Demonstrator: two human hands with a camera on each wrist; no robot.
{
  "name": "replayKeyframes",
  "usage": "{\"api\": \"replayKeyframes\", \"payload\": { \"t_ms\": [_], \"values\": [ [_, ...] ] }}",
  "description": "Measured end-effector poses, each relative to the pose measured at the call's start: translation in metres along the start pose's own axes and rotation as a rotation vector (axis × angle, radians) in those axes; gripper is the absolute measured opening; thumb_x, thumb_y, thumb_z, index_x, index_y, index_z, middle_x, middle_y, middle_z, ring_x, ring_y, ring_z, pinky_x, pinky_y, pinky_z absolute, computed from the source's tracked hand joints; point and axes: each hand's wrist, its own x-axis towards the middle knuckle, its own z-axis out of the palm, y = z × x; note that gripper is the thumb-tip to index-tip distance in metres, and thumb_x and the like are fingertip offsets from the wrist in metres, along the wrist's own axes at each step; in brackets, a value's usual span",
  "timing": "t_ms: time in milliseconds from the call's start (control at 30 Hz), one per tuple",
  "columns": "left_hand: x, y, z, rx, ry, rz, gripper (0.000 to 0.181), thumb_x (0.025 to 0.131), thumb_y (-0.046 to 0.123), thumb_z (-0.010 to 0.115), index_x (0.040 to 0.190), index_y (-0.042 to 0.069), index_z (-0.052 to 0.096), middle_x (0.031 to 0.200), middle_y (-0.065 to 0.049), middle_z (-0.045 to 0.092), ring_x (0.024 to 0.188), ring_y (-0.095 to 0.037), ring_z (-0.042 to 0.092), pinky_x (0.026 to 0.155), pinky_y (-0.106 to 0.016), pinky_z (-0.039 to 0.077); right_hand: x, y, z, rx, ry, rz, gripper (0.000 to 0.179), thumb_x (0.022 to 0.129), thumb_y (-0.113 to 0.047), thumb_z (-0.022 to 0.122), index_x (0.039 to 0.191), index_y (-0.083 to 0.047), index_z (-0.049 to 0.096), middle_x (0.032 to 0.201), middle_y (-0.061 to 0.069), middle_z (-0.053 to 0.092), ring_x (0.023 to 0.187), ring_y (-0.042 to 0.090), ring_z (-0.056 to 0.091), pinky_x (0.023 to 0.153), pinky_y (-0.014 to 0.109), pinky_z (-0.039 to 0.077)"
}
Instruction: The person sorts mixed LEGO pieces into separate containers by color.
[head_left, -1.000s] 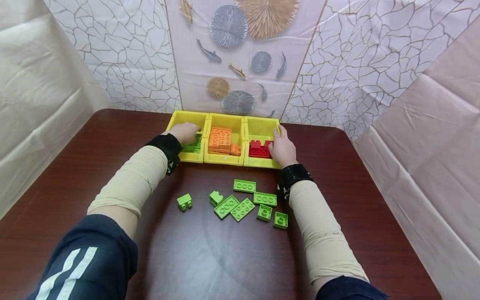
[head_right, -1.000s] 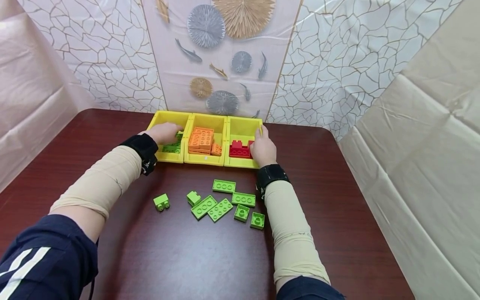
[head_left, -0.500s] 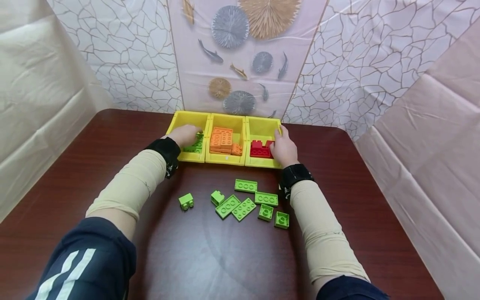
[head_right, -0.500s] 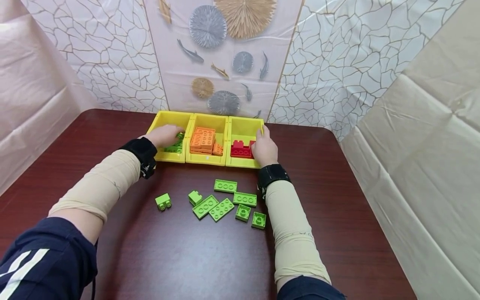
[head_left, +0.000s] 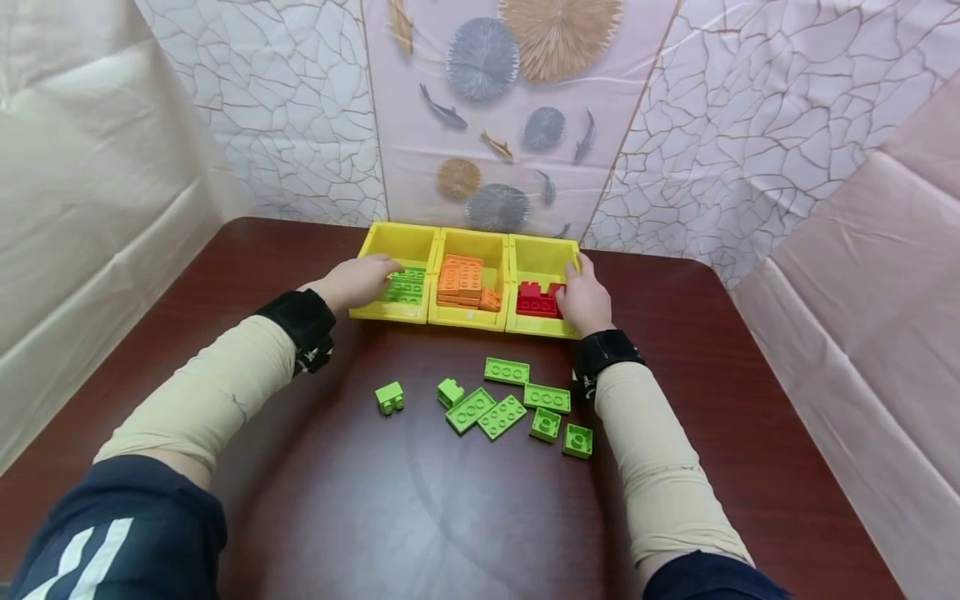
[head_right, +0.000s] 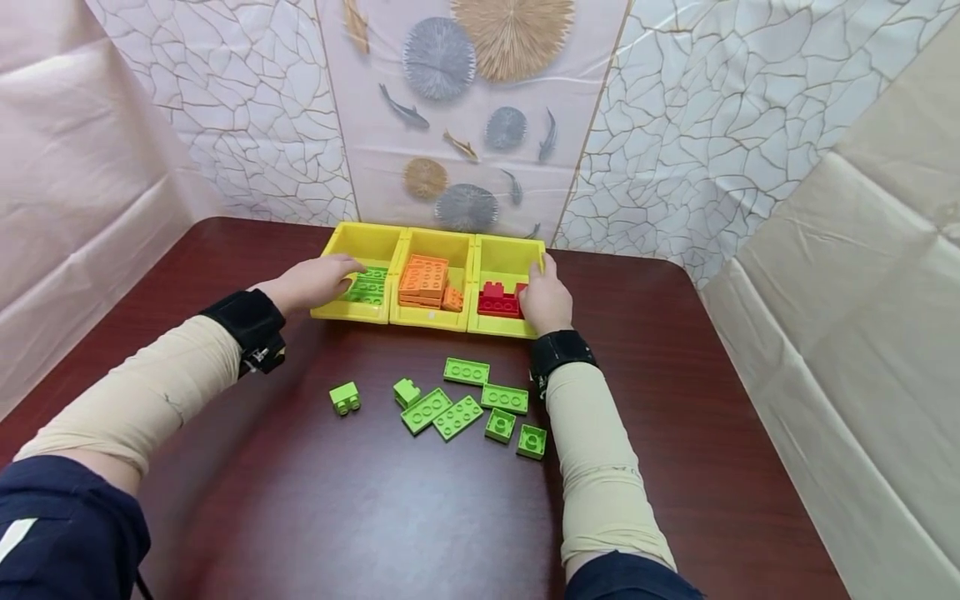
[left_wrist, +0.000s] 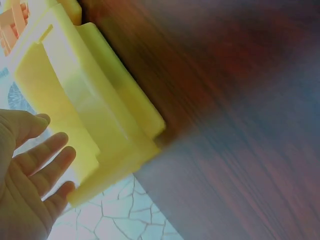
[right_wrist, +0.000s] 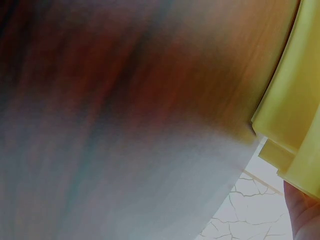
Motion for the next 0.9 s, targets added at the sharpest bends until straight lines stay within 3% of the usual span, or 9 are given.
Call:
{"api": "replayKeyframes", "payload": {
  "t_ms": [133, 233, 333, 467, 600, 767, 900],
  "values": [
    [-0.01, 0.007, -0.004, 0.004, 0.034, 0.024, 0.038, 0.092, 0.009, 0.048, 0.13, 0.005, 0.053, 0.127, -0.015, 0.052, 0.114, -0.026, 0.048, 0.096, -0.043, 0.039, 0.0, 0.004, -0.002, -0.003, 0.009, 0.001, 0.051, 0.092, -0.016, 0.055, 0.137, 0.002, 0.041, 0.147, 0.017, 0.022, 0.089, 0.035, 0.058, 0.082, 0.046, 0.048],
    [-0.022, 0.023, -0.006, 0.015, 0.068, 0.092, 0.035, 0.092, 0.009, 0.049, 0.126, 0.004, 0.056, 0.123, -0.013, 0.056, 0.113, -0.025, 0.051, 0.094, -0.042, 0.041, -0.001, 0.005, -0.002, 0.001, -0.001, -0.005, 0.051, 0.092, -0.017, 0.055, 0.137, 0.002, 0.04, 0.148, 0.017, 0.022, 0.089, 0.035, 0.058, 0.082, 0.046, 0.049],
    [-0.038, 0.046, -0.002, 0.033, 0.101, 0.22, 0.03, 0.091, 0.009, 0.05, 0.119, 0.005, 0.061, 0.115, -0.01, 0.062, 0.109, -0.023, 0.056, 0.089, -0.04, 0.045, -0.001, 0.002, -0.001, 0.001, -0.012, -0.011, 0.051, 0.092, -0.017, 0.054, 0.138, 0.002, 0.04, 0.148, 0.017, 0.021, 0.09, 0.035, 0.057, 0.082, 0.046, 0.049],
    [-0.051, 0.083, 0.007, 0.059, 0.139, 0.407, 0.019, 0.09, 0.009, 0.052, 0.104, 0.01, 0.065, 0.09, -0.002, 0.065, 0.084, -0.018, 0.061, 0.074, -0.035, 0.049, -0.001, 0.001, 0.0, 0.002, 0.0, -0.018, 0.05, 0.092, -0.016, 0.053, 0.137, 0.003, 0.041, 0.148, 0.017, 0.021, 0.091, 0.035, 0.057, 0.081, 0.045, 0.049],
    [-0.046, 0.113, 0.014, 0.106, 0.14, 0.508, 0.013, 0.09, 0.011, 0.055, 0.099, 0.012, 0.064, 0.079, 0.002, 0.06, 0.071, -0.015, 0.058, 0.063, -0.032, 0.048, -0.001, 0.003, 0.001, 0.003, 0.009, -0.02, 0.05, 0.092, -0.015, 0.053, 0.137, 0.003, 0.042, 0.148, 0.016, 0.022, 0.094, 0.035, 0.057, 0.082, 0.045, 0.048],
    [-0.023, 0.142, 0.023, 0.175, 0.03, 0.511, 0.025, 0.091, 0.018, 0.055, 0.114, 0.014, 0.063, 0.1, 0.001, 0.063, 0.09, -0.014, 0.06, 0.071, -0.032, 0.049, 0.0, 0.005, 0.002, -0.002, 0.002, -0.01, 0.05, 0.092, -0.016, 0.053, 0.137, 0.002, 0.042, 0.148, 0.016, 0.021, 0.092, 0.034, 0.058, 0.081, 0.045, 0.049],
    [-0.011, 0.16, 0.033, 0.236, 0.003, 0.535, 0.026, 0.089, 0.021, 0.058, 0.114, 0.016, 0.062, 0.1, 0.001, 0.061, 0.09, -0.014, 0.059, 0.071, -0.031, 0.048, 0.002, 0.003, 0.003, -0.001, -0.011, 0.005, 0.051, 0.092, -0.018, 0.053, 0.138, 0.002, 0.041, 0.149, 0.015, 0.021, 0.092, 0.034, 0.058, 0.083, 0.045, 0.048]
  ]
}}
